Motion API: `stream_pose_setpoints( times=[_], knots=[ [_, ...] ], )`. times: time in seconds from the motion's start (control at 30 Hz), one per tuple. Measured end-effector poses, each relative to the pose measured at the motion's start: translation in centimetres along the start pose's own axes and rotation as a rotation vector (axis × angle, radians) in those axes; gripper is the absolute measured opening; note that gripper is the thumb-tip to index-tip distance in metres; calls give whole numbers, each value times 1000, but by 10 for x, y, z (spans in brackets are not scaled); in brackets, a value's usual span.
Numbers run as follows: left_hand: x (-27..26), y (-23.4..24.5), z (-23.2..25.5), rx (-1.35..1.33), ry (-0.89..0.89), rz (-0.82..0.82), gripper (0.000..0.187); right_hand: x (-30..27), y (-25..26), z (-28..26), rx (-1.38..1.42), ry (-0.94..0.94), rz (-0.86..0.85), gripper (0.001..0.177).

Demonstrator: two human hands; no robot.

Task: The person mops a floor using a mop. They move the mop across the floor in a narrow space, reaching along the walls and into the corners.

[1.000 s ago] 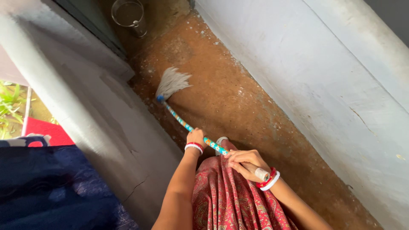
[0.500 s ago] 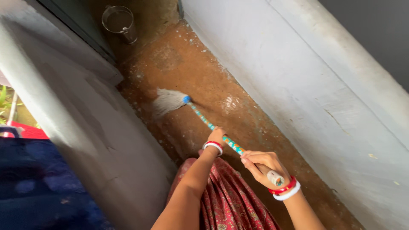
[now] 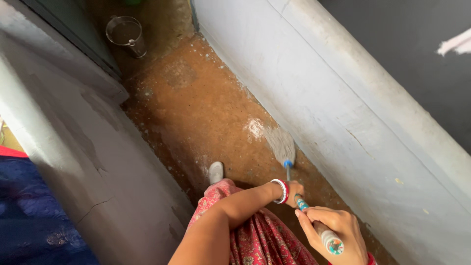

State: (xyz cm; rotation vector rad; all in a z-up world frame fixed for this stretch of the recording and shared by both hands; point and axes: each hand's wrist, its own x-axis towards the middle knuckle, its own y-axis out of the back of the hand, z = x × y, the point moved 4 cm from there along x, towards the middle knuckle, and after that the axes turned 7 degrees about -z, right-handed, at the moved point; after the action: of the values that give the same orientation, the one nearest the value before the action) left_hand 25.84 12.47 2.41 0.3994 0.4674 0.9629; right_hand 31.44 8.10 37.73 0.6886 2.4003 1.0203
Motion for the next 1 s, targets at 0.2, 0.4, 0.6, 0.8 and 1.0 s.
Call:
stream_pose_setpoints(
  times=[0.2,0.4,0.6,0.8,1.0],
  knots=[
    [-40,77,-40,115,102,-55,24,58,-10,-11,286,62,93,10],
    [-84,182,-153,256,144,-66,23,148,-65,-57,342,129,184,10],
    [-129,297,-291,503,348,-23,26,276,-125,-106,398,280,256,17],
    [-216,381,-441,498,684,176,19,419,-205,-124,374,363,36,16],
    [-304,408,-514,442,929,321,18,504,-264,-138,388,524,-194,13]
  ],
)
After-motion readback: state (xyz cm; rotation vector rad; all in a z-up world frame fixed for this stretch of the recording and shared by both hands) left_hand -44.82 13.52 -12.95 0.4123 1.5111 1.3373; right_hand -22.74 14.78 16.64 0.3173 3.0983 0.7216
